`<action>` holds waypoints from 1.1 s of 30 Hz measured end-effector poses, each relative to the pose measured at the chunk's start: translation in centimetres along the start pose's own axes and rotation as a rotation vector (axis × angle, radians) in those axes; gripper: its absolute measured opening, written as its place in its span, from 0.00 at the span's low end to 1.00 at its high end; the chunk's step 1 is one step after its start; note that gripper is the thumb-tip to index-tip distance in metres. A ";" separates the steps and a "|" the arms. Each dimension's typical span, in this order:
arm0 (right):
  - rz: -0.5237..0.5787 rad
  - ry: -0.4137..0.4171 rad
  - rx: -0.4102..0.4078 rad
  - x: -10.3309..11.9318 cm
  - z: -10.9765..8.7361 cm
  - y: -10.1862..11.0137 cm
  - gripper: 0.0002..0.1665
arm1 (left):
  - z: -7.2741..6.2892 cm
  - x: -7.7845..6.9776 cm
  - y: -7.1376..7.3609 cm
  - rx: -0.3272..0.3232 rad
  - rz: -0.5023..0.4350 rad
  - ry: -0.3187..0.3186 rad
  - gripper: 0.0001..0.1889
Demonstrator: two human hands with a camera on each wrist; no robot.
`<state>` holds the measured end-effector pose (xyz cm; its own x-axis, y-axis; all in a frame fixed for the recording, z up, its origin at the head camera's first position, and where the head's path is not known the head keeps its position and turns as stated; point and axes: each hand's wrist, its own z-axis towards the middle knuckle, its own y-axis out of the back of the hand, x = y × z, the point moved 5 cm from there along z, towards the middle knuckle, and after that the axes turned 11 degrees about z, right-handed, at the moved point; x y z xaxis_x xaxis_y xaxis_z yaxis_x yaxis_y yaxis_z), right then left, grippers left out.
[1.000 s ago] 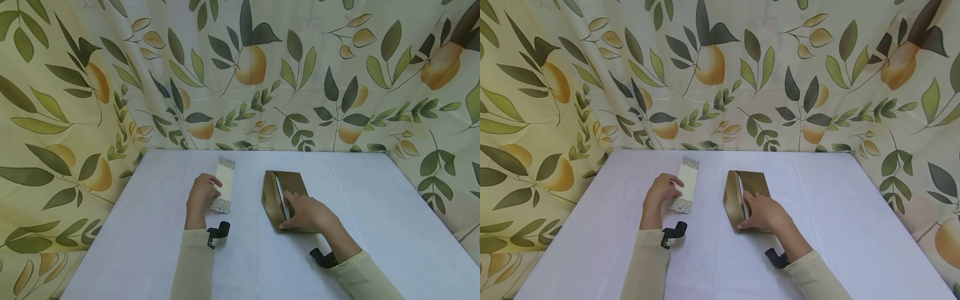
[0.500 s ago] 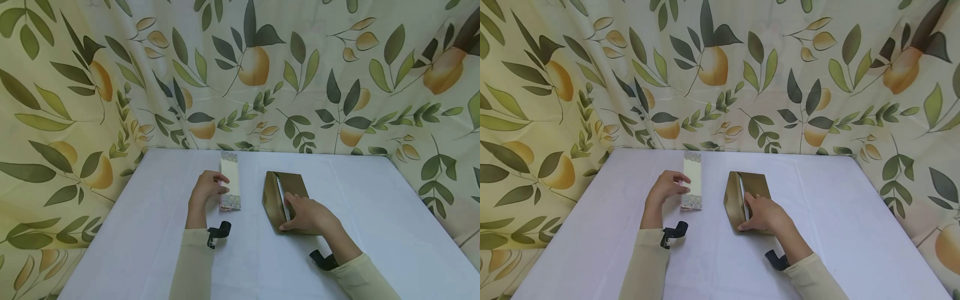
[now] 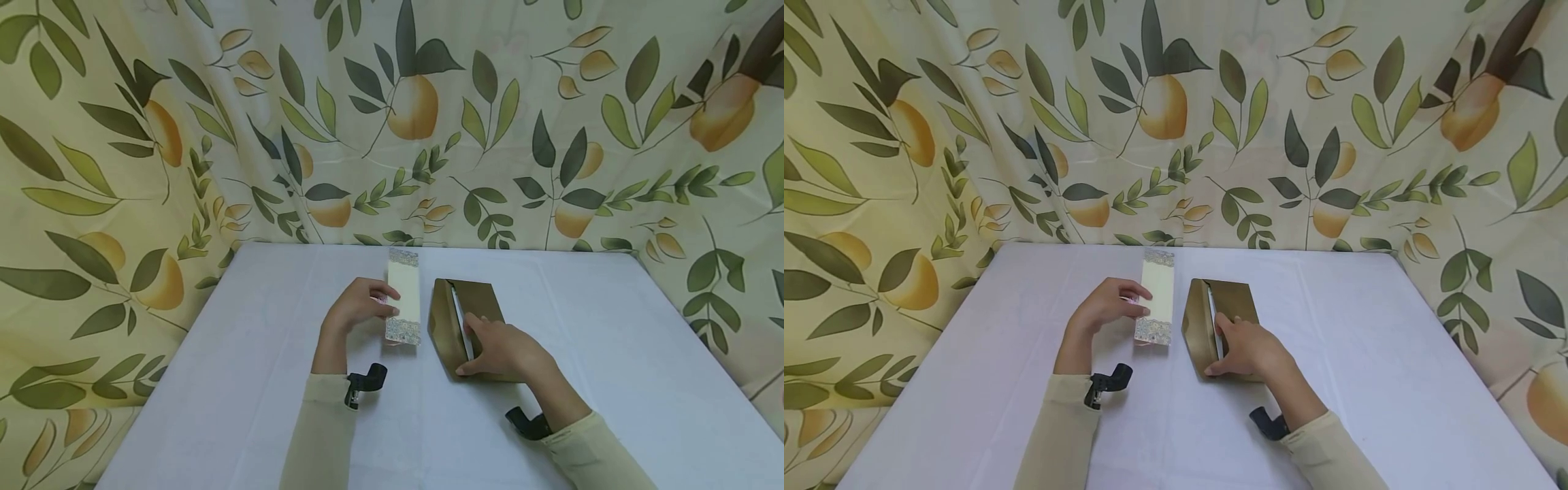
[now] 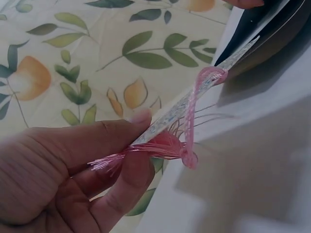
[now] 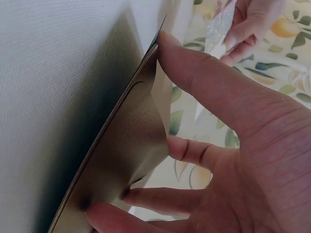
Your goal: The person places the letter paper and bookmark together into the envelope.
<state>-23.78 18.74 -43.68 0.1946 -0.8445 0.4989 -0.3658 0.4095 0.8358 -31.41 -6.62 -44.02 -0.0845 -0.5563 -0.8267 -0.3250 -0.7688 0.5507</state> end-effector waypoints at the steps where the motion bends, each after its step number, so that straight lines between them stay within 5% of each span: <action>1: 0.001 -0.002 0.001 0.0 0.0 0.0 0.39 | 0.1 -0.1 -0.2 0.005 -0.004 -0.006 0.13; 21: 0.015 -0.028 -0.022 -0.2 0.4 -0.2 0.44 | 0.9 -1.6 -3.1 0.104 0.057 -0.046 0.14; 33: 0.023 -0.031 -0.023 0.1 0.3 -0.1 0.45 | 0.5 -2.2 -2.9 0.130 0.059 -0.100 0.14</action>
<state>-23.97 18.55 -43.79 0.1583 -0.8449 0.5110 -0.3490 0.4363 0.8294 -30.72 -2.98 -43.85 -0.1987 -0.5601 -0.8043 -0.4356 -0.6847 0.5844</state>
